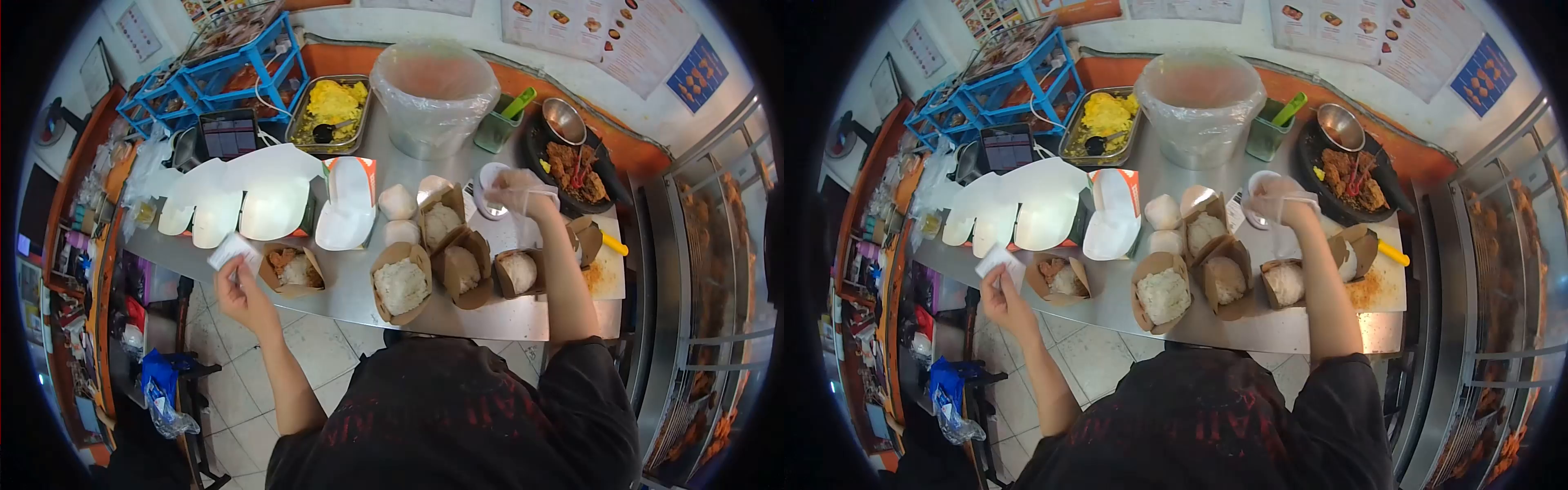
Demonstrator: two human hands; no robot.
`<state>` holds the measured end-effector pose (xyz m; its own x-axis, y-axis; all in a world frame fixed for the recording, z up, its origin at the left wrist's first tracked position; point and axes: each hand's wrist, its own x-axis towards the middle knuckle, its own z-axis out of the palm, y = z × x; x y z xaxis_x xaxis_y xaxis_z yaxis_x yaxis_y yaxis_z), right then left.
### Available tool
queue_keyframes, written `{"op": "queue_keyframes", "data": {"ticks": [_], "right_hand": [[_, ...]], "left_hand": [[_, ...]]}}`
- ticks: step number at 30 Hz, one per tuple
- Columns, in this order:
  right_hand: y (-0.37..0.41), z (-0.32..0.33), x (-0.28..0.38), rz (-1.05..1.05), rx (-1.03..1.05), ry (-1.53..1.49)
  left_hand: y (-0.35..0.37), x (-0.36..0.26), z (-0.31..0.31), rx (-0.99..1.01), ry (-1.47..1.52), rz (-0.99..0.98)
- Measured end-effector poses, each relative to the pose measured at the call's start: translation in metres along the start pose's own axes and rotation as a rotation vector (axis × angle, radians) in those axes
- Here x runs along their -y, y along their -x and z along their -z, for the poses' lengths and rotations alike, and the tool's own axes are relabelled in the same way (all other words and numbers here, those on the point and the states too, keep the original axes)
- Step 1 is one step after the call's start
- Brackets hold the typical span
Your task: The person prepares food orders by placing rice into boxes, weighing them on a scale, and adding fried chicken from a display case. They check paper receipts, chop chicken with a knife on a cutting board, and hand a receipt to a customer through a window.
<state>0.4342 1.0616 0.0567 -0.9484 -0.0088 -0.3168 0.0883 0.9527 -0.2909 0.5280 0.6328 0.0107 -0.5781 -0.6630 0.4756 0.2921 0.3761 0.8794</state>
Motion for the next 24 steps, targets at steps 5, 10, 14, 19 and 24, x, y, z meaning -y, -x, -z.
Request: {"op": "queue_keyframes", "data": {"ticks": [5,10,14,19,24], "right_hand": [[0.016,-0.074,-0.001,0.037,0.376,0.077],[0.023,-0.094,-0.005,-0.007,0.144,0.02],[0.022,-0.057,-0.031,0.145,0.143,0.089],[-0.035,0.001,-0.125,0.775,-0.342,0.532],[-0.153,-0.002,-0.184,0.305,0.067,0.371]], "left_hand": [[0.037,-0.067,-0.075,0.518,0.056,-0.191],[0.078,-0.087,-0.11,0.742,0.16,-0.155],[0.082,-0.078,-0.116,0.675,0.216,-0.029],[0.092,-0.087,-0.129,0.607,0.282,0.041],[0.112,-0.094,-0.133,0.658,0.192,0.0]]}}
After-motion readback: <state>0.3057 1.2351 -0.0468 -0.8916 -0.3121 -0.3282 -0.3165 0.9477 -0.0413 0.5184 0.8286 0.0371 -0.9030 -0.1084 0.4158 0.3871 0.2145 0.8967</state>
